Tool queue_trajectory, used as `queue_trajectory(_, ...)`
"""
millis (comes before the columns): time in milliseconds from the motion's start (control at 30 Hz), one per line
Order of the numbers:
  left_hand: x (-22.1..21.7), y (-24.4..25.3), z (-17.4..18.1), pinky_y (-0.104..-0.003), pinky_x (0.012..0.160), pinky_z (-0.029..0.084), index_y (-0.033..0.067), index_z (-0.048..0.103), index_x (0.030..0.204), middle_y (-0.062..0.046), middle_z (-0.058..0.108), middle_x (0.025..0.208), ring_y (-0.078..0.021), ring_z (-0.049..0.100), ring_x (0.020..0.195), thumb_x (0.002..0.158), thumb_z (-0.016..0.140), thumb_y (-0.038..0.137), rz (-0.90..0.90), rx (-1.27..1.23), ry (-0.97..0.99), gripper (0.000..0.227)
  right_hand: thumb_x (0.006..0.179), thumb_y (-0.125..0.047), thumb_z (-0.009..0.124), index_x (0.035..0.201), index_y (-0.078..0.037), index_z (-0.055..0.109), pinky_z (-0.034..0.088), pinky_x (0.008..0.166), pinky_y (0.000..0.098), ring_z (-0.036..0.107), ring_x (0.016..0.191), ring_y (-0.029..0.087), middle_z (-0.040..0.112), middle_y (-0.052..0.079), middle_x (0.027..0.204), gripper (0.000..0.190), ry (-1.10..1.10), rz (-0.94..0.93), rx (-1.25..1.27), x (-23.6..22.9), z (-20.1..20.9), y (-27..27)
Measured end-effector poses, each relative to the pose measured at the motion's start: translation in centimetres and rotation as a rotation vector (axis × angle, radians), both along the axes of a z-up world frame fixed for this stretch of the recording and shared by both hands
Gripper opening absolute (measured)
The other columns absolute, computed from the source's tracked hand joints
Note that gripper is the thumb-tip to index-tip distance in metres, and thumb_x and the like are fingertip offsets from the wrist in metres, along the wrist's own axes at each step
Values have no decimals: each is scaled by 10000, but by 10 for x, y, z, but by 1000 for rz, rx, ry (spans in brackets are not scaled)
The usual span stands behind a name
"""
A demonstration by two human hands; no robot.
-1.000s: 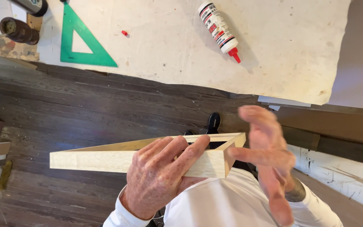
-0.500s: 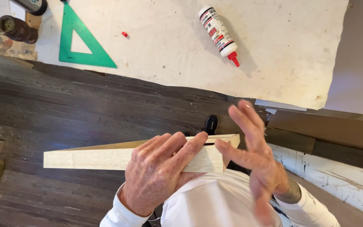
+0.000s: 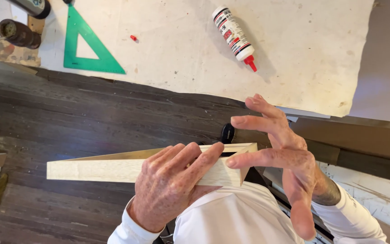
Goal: The person applies wood glue to the mitered ends of wooden frame pieces and presses them together to form corners. They repeat this process for multiple joints, holding each connection while the glue sets, and then place the assembled frame onto a canvas-covered surface.
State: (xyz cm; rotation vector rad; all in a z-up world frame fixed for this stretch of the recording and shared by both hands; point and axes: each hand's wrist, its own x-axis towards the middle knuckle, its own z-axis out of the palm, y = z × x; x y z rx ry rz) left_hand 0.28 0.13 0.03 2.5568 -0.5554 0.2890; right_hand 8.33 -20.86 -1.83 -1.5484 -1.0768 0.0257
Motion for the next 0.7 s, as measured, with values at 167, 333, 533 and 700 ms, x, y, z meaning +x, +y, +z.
queue_trajectory(167, 3, 0, 1, -346, 560, 435, 101, 600, 1210, -25, 499, 790, -215, 516, 603, 992, 183, 528, 12, 6, -3, 636, 955, -811, 221, 1057, -134, 705, 156, 1289, 606, 267, 1461, 326, 490, 168, 1365, 839, 64, 44, 96, -7, -12, -2)
queue_trajectory(333, 3, 1, -4, -349, 570, 447, 103, 600, 1239, -29, 524, 807, -217, 536, 626, 993, 228, 524, 20, 9, -3, 614, 1071, -770, 271, 995, -136, 724, 46, 1333, 584, 176, 1526, 257, 411, 100, 1482, 783, 267, 124, 214, -26, -14, -9)
queue_trajectory(533, 5, 1, -3, -360, 579, 452, 92, 601, 1241, -31, 532, 802, -222, 540, 629, 987, 244, 528, 16, -18, 14, 618, 974, -799, 187, 1323, -179, 564, 8, 1334, 639, 91, 1559, 326, 251, 187, 1584, 805, 25, -83, 52, -39, -41, -13)
queue_trajectory(700, 4, 2, -4, -357, 570, 447, 97, 605, 1250, -24, 535, 803, -214, 545, 636, 985, 249, 533, 30, -6, 35, 622, 915, -791, 114, 1333, -236, 542, -8, 1317, 622, 70, 1566, 288, 172, 132, 1621, 815, -239, -187, -77, -38, -44, -21)
